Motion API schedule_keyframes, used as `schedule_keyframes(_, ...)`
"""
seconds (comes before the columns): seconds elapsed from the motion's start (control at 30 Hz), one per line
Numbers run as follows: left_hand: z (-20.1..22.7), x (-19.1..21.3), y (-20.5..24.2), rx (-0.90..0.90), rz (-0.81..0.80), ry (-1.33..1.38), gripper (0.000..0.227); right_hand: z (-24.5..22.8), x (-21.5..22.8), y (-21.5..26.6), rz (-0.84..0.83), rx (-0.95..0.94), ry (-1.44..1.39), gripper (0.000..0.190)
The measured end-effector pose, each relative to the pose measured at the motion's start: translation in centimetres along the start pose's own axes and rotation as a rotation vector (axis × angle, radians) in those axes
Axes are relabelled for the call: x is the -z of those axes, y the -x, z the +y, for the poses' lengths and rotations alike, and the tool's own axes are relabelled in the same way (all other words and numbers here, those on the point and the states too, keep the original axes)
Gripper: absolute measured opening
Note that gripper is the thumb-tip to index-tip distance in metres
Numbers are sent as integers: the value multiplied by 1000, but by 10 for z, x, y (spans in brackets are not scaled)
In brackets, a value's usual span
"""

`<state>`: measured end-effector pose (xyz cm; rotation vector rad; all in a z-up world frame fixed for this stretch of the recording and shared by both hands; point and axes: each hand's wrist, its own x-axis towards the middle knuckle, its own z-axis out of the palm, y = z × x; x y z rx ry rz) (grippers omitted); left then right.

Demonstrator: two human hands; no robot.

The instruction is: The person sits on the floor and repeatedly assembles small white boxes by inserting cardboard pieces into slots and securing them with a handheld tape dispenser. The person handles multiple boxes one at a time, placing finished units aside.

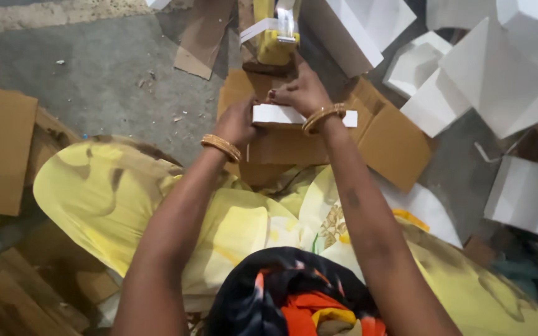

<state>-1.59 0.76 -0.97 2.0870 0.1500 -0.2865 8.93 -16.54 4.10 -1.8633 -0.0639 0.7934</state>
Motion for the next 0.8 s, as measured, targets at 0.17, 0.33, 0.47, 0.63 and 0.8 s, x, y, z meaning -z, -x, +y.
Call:
schedule_keyframes(0.17,27,33,5,-127,-5,62,67,1,9,-18,-52,-46,-38,102)
schedule_keyframes(0.33,42,40,5,-345,-34,126,75,3,11,-23,-184,77,-190,91)
schedule_keyframes(0.47,34,32,-7,-320,-68,279,69,2,16,-26,-172,-84,-122,89)
schedule_keyframes(0.63,22,19,-15,-235,-188,423,62,4,20,-29,-147,56,73,82)
schedule_keyframes(0.8,15,12,-14,-285,-121,383,64,18,18,-37,-93,19,106,81)
